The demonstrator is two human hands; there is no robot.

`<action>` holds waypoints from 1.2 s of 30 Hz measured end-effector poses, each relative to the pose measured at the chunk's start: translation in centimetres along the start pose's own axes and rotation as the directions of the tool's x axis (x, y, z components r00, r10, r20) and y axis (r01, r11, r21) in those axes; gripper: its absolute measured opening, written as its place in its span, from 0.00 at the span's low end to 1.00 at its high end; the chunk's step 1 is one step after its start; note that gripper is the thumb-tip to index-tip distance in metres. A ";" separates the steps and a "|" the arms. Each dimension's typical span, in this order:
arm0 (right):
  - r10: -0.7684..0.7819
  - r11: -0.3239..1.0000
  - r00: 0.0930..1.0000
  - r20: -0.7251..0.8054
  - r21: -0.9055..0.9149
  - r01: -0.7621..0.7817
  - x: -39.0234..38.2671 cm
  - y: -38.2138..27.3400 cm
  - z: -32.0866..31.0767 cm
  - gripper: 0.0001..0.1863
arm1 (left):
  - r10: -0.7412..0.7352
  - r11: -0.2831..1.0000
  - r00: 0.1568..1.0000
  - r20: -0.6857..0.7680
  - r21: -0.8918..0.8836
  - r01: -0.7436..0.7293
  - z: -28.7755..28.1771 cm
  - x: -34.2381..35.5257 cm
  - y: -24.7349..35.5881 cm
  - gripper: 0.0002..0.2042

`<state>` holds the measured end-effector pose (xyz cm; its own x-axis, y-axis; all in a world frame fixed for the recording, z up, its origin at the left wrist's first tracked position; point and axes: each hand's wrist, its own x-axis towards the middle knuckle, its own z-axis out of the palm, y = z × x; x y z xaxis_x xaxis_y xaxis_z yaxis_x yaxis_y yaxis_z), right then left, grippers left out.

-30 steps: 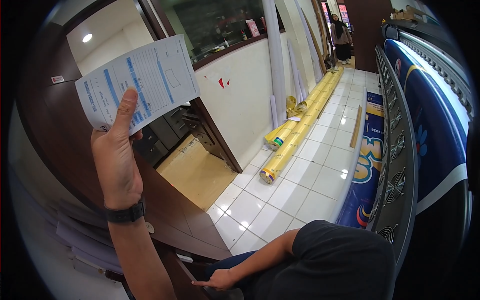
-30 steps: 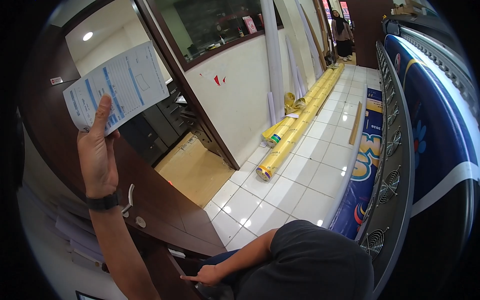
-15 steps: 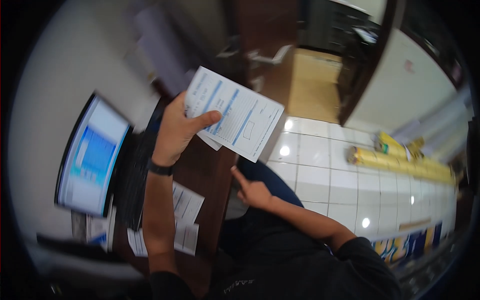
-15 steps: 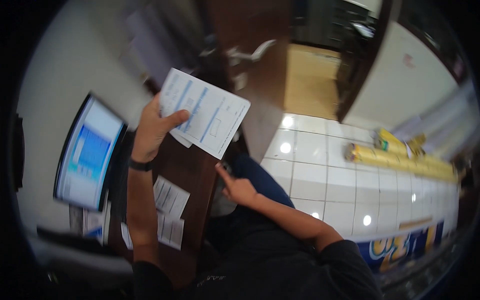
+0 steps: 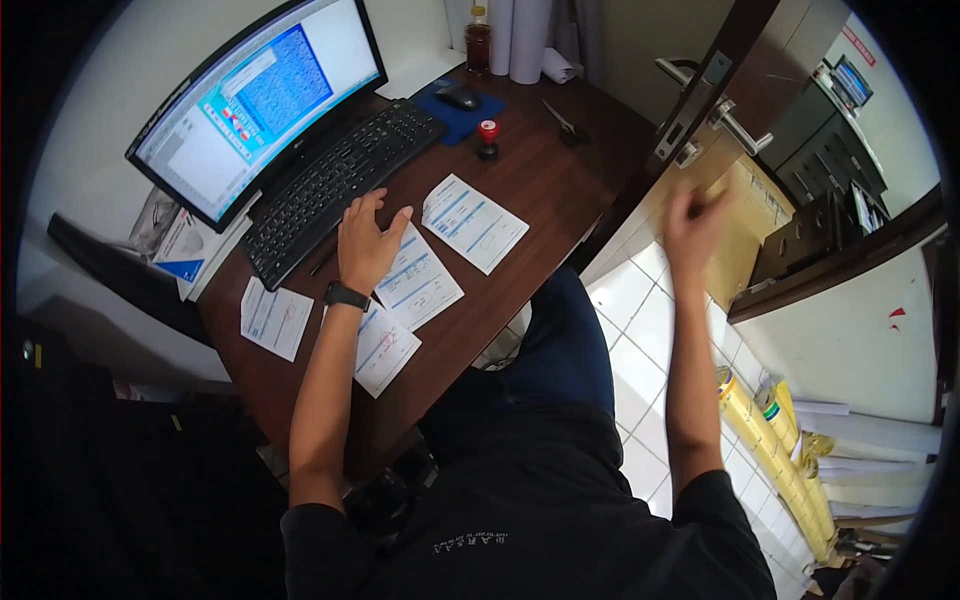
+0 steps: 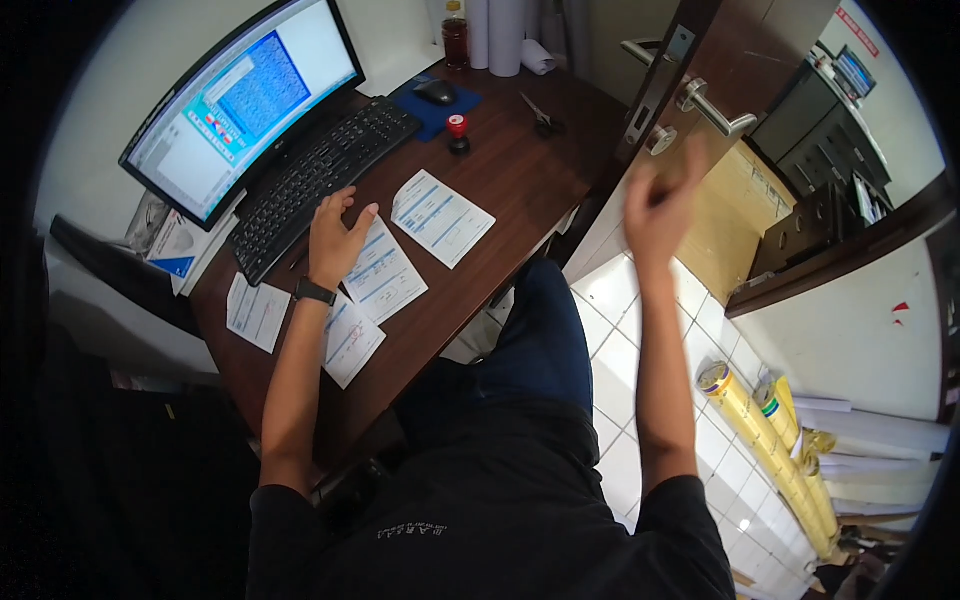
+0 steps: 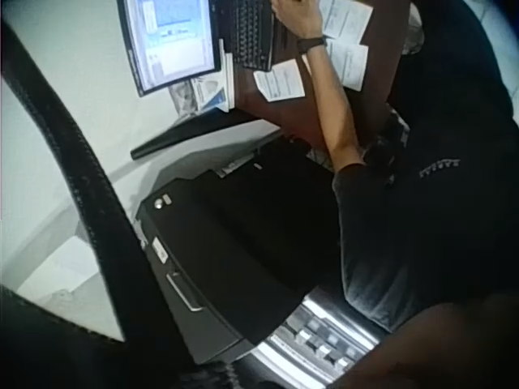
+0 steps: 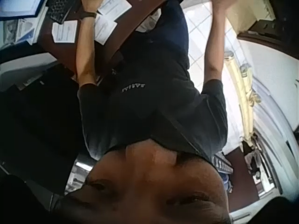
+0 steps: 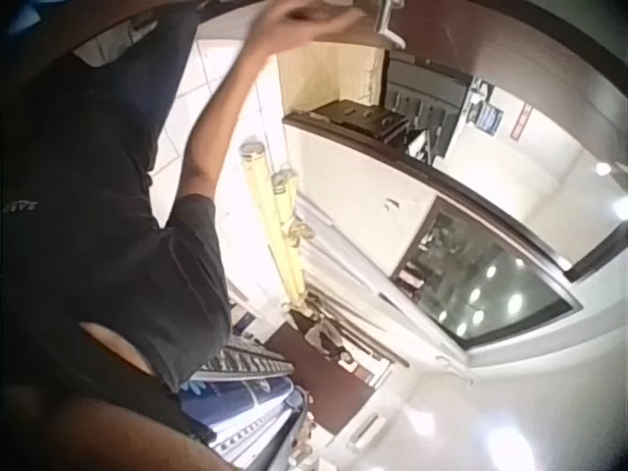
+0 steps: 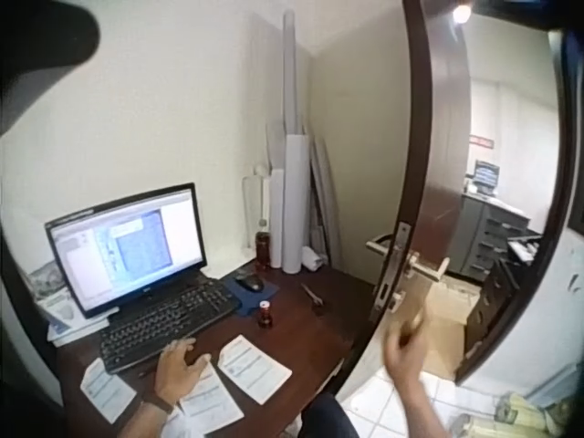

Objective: Checking print order forms and operating the printer control software on a computer.

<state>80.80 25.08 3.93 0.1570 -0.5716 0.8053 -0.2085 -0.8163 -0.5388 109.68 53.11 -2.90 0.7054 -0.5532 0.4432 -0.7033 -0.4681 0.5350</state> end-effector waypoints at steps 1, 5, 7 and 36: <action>0.025 1.000 0.997 -0.078 -0.004 -0.025 3.0 -1.3 -0.6 0.35 | -0.012 1.000 1.000 -0.010 0.004 0.012 -0.5 -1.0 -0.6 0.23; 0.080 0.922 0.991 0.108 -0.386 -0.032 9.1 1.4 -2.5 0.31 | 0.027 0.999 1.000 -0.013 -0.027 -0.027 -0.6 -3.4 -2.6 0.17; 0.158 0.817 0.959 0.234 -0.576 0.006 9.6 1.8 -3.1 0.27 | 0.055 0.998 0.998 -0.017 -0.008 -0.056 -1.4 -4.6 -2.9 0.16; 0.135 0.908 0.987 -0.092 -0.388 -0.161 6.6 8.6 -16.1 0.17 | 0.533 0.771 0.681 0.502 -0.620 -0.146 -17.9 3.4 13.9 0.07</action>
<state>64.53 15.65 8.59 0.0383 -0.6669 0.7442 -0.5889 -0.6167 -0.5223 103.85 57.02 18.92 0.0606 -0.9723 0.2256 -0.5905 0.1473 0.7935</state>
